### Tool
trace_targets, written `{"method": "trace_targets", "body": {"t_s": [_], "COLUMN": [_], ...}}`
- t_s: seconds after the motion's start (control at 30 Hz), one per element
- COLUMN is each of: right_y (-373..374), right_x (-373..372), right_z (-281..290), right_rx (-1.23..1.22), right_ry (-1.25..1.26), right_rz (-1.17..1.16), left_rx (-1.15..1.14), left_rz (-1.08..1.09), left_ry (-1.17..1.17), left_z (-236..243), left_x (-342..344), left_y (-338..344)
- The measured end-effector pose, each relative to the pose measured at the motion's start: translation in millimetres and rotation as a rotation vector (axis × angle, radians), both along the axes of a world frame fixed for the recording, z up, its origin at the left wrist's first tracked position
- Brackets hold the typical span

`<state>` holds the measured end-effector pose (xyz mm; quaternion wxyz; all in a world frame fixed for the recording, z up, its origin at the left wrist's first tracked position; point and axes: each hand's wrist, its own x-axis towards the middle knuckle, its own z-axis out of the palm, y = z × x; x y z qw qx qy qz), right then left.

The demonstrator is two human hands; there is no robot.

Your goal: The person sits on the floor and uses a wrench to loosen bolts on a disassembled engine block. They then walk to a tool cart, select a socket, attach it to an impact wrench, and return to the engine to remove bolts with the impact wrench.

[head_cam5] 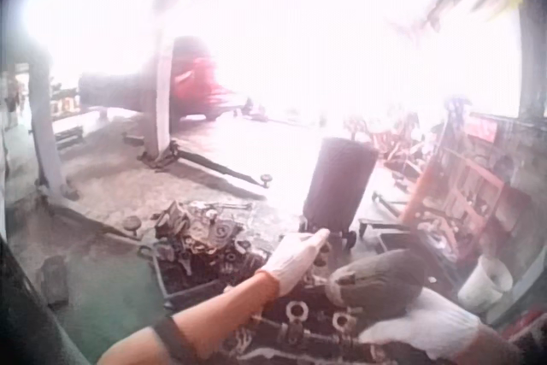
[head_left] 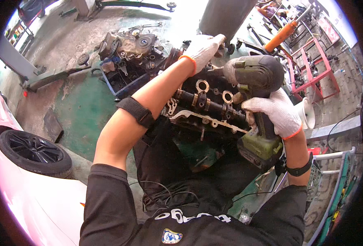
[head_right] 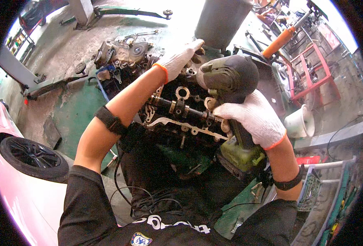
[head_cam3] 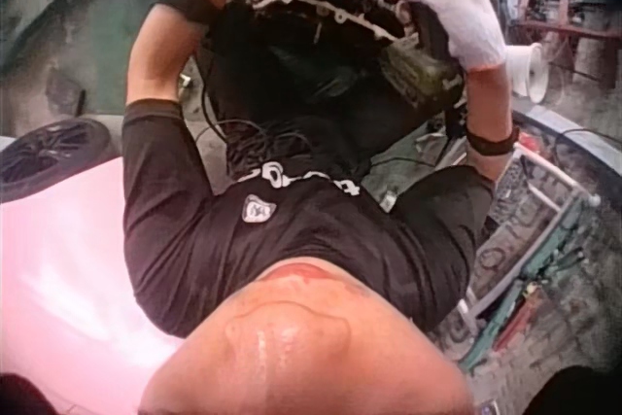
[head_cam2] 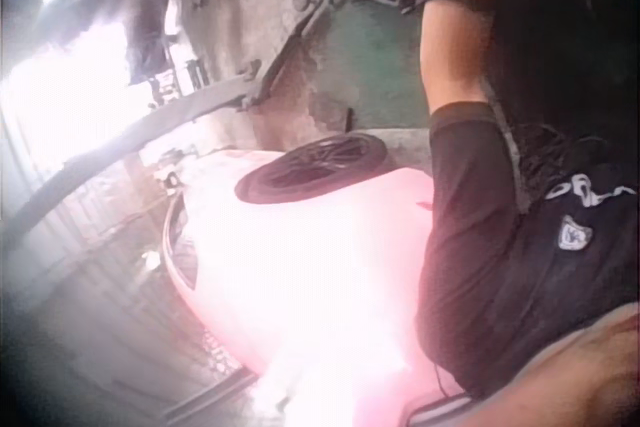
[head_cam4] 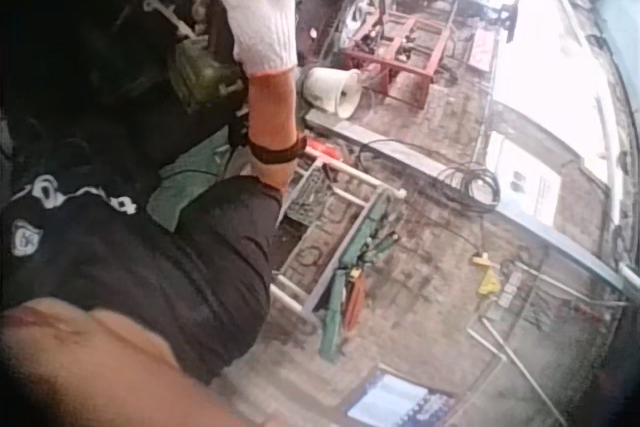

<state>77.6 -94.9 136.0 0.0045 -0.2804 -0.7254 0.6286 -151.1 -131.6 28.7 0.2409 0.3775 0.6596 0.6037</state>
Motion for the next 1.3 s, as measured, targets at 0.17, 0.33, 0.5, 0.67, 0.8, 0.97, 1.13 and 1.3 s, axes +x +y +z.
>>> {"method": "trace_targets", "body": {"t_s": [0.17,0.33,0.5,0.67,0.8,0.97,1.13,1.3], "right_y": [6,34,52,45,40,35,37,39], "right_x": [-10,-39,-85,-94,-85,-72,-71,-79], "right_z": [16,41,63,71,64,58,55,59], "right_rx": [0.117,0.257,0.311,0.447,0.308,0.315,0.382,0.332], "right_ry": [-0.066,-0.248,-0.420,-0.504,-0.487,-0.420,-0.385,-0.399], "right_rz": [0.078,0.181,0.381,0.397,0.230,0.072,0.104,0.108], "left_rx": [0.059,-0.130,-0.208,-0.221,-0.211,-0.244,-0.326,-0.108], "left_rz": [0.004,0.012,-0.183,-0.254,-0.316,-0.334,-0.404,-0.364], "left_ry": [0.152,0.174,0.045,0.683,1.107,0.882,0.936,1.192], "left_z": [-27,-27,-23,-36,-34,-26,-21,-36], "left_x": [-15,-19,-29,-31,-36,-32,-34,-41], "left_y": [9,21,19,25,27,25,21,28]}}
